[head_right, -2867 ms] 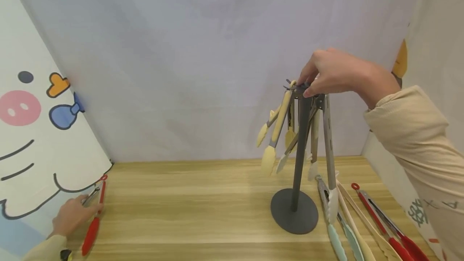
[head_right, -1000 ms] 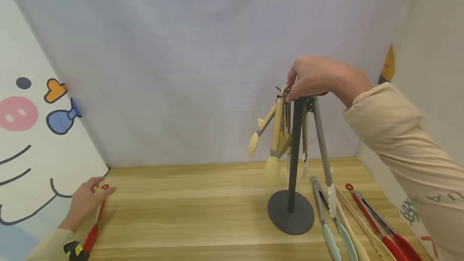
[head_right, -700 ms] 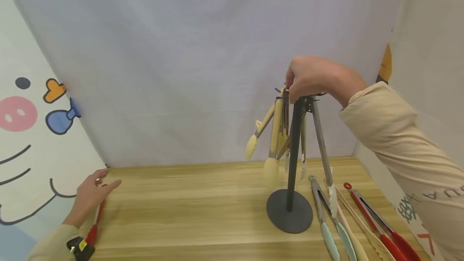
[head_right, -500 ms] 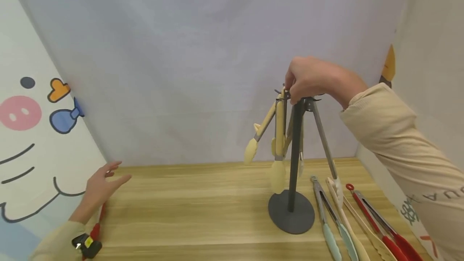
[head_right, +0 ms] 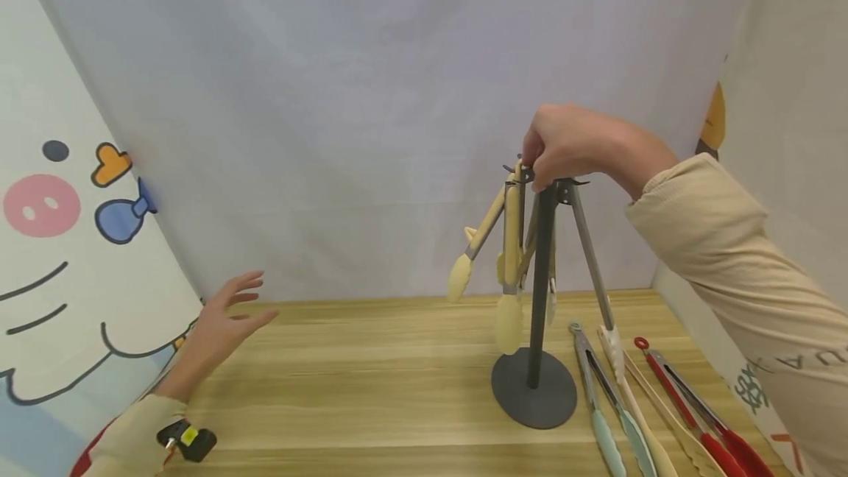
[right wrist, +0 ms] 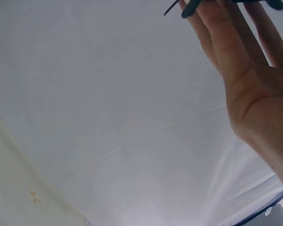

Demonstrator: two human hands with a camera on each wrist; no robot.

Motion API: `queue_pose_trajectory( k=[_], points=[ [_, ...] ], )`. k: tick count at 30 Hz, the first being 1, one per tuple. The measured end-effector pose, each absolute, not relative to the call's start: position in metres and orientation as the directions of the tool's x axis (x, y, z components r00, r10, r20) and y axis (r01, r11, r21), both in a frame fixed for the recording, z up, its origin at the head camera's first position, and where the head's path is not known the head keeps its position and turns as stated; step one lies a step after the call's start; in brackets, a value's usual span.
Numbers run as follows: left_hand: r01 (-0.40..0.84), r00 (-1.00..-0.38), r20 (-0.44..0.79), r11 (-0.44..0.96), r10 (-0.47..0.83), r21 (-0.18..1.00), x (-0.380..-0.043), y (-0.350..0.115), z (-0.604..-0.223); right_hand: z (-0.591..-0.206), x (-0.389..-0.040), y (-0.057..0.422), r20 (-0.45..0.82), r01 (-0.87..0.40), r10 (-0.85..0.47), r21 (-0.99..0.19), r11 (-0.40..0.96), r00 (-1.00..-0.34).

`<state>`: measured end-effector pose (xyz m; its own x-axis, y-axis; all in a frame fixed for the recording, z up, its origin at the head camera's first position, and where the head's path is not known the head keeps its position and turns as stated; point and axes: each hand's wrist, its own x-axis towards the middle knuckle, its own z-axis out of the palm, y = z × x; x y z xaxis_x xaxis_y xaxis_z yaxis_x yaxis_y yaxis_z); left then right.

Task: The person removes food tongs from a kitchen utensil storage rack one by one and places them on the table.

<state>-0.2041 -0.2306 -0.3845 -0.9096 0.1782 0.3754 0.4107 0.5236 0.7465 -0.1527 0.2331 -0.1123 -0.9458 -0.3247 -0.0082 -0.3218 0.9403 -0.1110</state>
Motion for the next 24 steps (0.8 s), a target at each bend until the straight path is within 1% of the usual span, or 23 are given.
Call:
queue_pose_trajectory(
  k=[10,24],
  points=[
    [0.483,-0.875,0.436,0.409,0.209,0.774,-0.2,-0.198,-0.366,-0.113,-0.152,0.235,-0.007,-0.318,-0.32,-0.102,0.943,-0.947],
    [0.526,-0.842,0.466,0.219,0.273,0.822,-0.193,-0.149,-0.353,-0.114,-0.154,0.236,-0.009,-0.315,-0.318,-0.112,0.943,-0.948]
  ],
)
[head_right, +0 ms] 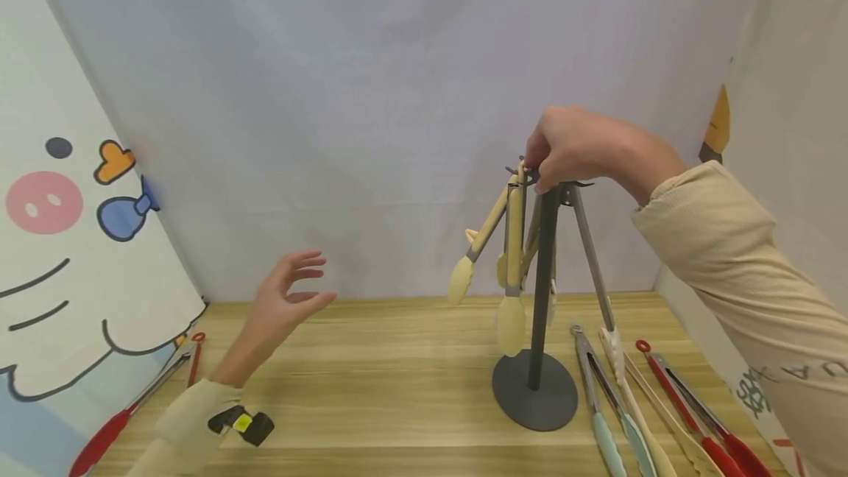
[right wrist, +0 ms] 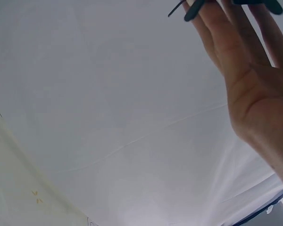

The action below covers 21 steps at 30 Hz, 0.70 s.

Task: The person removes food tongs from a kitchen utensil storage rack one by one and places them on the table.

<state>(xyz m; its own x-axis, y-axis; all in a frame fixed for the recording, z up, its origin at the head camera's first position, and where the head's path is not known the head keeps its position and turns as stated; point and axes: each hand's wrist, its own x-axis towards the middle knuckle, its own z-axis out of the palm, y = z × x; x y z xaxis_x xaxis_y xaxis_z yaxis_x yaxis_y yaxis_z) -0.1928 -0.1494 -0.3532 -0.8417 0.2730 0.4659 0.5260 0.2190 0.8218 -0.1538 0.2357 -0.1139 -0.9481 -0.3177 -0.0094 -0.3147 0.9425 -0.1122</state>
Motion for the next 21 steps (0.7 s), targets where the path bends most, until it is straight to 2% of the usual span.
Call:
queue_pose_trajectory(
  k=[11,18,21],
  points=[
    [0.522,-0.822,0.476,0.079,0.311,0.849,-0.189,-0.105,-0.344,-0.114,-0.154,0.237,-0.002,-0.322,-0.324,-0.119,0.939,-0.946],
    [0.512,-0.802,0.471,0.018,0.367,0.859,-0.165,-0.07,-0.331,-0.115,-0.154,0.236,-0.002,-0.313,-0.316,-0.12,0.942,-0.949],
    [0.514,-0.796,0.478,-0.001,0.373,0.858,-0.165,-0.058,-0.335,-0.116,-0.154,0.235,0.002,-0.313,-0.315,-0.115,0.943,-0.949]
  ],
)
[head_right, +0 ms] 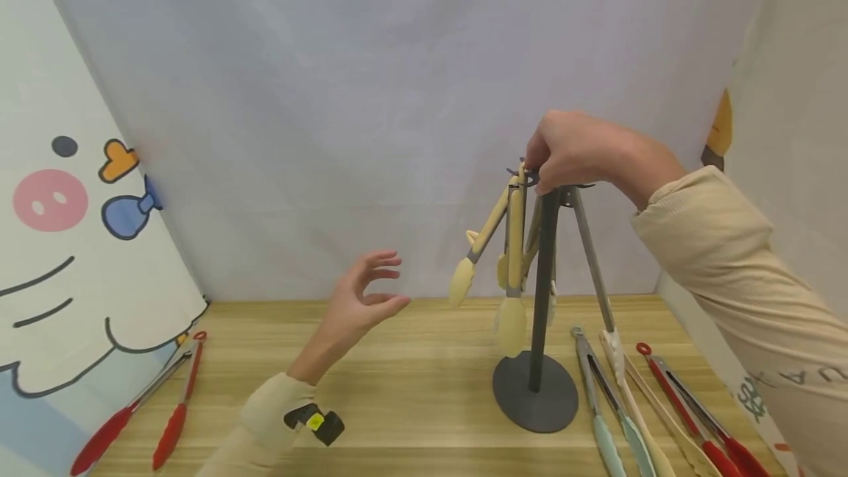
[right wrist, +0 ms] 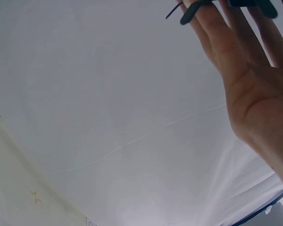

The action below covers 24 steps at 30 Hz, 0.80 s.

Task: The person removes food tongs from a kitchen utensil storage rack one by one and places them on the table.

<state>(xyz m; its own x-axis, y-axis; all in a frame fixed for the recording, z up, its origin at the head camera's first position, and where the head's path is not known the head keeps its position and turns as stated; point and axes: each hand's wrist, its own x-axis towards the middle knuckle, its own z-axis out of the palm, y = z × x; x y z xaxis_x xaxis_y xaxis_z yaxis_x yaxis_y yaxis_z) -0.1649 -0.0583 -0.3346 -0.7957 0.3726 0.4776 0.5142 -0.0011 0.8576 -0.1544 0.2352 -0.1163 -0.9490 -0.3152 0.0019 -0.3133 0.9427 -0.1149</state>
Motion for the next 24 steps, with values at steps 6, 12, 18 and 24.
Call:
queue_pose_trajectory(
  k=[6,12,18,24],
  points=[
    [0.54,-0.766,0.512,-0.043,0.389,0.841,-0.176,-0.036,-0.345,-0.117,-0.155,0.235,0.004,-0.306,-0.307,-0.113,0.945,-0.952],
    [0.545,-0.746,0.513,-0.053,0.425,0.837,-0.176,-0.017,-0.342,-0.117,-0.155,0.235,0.0,-0.304,-0.306,-0.111,0.946,-0.952],
    [0.54,-0.726,0.51,-0.078,0.46,0.838,-0.175,0.004,-0.338,-0.116,-0.156,0.235,0.002,-0.303,-0.304,-0.102,0.947,-0.953],
    [0.508,-0.707,0.512,-0.154,0.488,0.847,-0.173,0.028,-0.333,-0.117,-0.155,0.235,0.004,-0.304,-0.305,-0.098,0.948,-0.952]
  ],
)
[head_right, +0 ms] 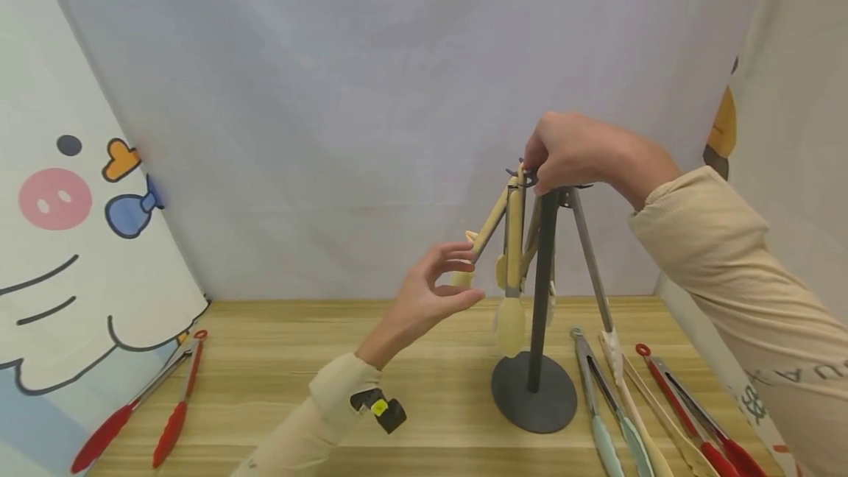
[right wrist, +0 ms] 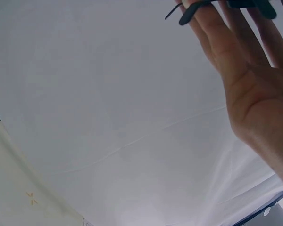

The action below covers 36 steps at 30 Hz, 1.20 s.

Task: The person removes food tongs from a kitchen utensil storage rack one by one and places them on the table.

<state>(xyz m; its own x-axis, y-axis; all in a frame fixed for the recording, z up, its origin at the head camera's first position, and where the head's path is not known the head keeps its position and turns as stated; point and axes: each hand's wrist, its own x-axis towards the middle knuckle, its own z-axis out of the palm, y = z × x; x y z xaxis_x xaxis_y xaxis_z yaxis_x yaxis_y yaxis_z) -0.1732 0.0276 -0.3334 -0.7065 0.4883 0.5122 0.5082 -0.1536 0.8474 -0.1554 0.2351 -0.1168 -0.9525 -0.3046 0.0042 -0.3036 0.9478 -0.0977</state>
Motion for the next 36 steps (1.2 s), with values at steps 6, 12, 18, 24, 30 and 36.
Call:
queue_pose_trajectory(
  k=[6,12,18,24,30,36],
  points=[
    [0.484,-0.693,0.508,-0.192,0.511,0.854,-0.171,0.041,-0.328,-0.117,-0.156,0.233,0.005,-0.313,-0.314,-0.099,0.945,-0.95],
    [0.493,-0.682,0.507,-0.181,0.528,0.851,-0.177,0.051,-0.331,-0.117,-0.155,0.231,0.013,-0.325,-0.326,-0.108,0.939,-0.945],
    [0.507,-0.706,0.495,-0.128,0.507,0.853,-0.177,0.056,-0.329,-0.117,-0.153,0.231,0.018,-0.325,-0.325,-0.125,0.937,-0.945],
    [0.512,-0.717,0.492,-0.105,0.494,0.853,-0.18,0.058,-0.327,-0.117,-0.152,0.231,0.03,-0.329,-0.328,-0.121,0.937,-0.944],
    [0.506,-0.724,0.485,-0.099,0.49,0.857,-0.187,0.061,-0.327,-0.117,-0.151,0.231,0.025,-0.329,-0.329,-0.144,0.933,-0.944],
    [0.513,-0.718,0.488,-0.096,0.496,0.853,-0.19,0.065,-0.328,-0.117,-0.149,0.232,0.019,-0.329,-0.331,-0.16,0.93,-0.944]
  ],
)
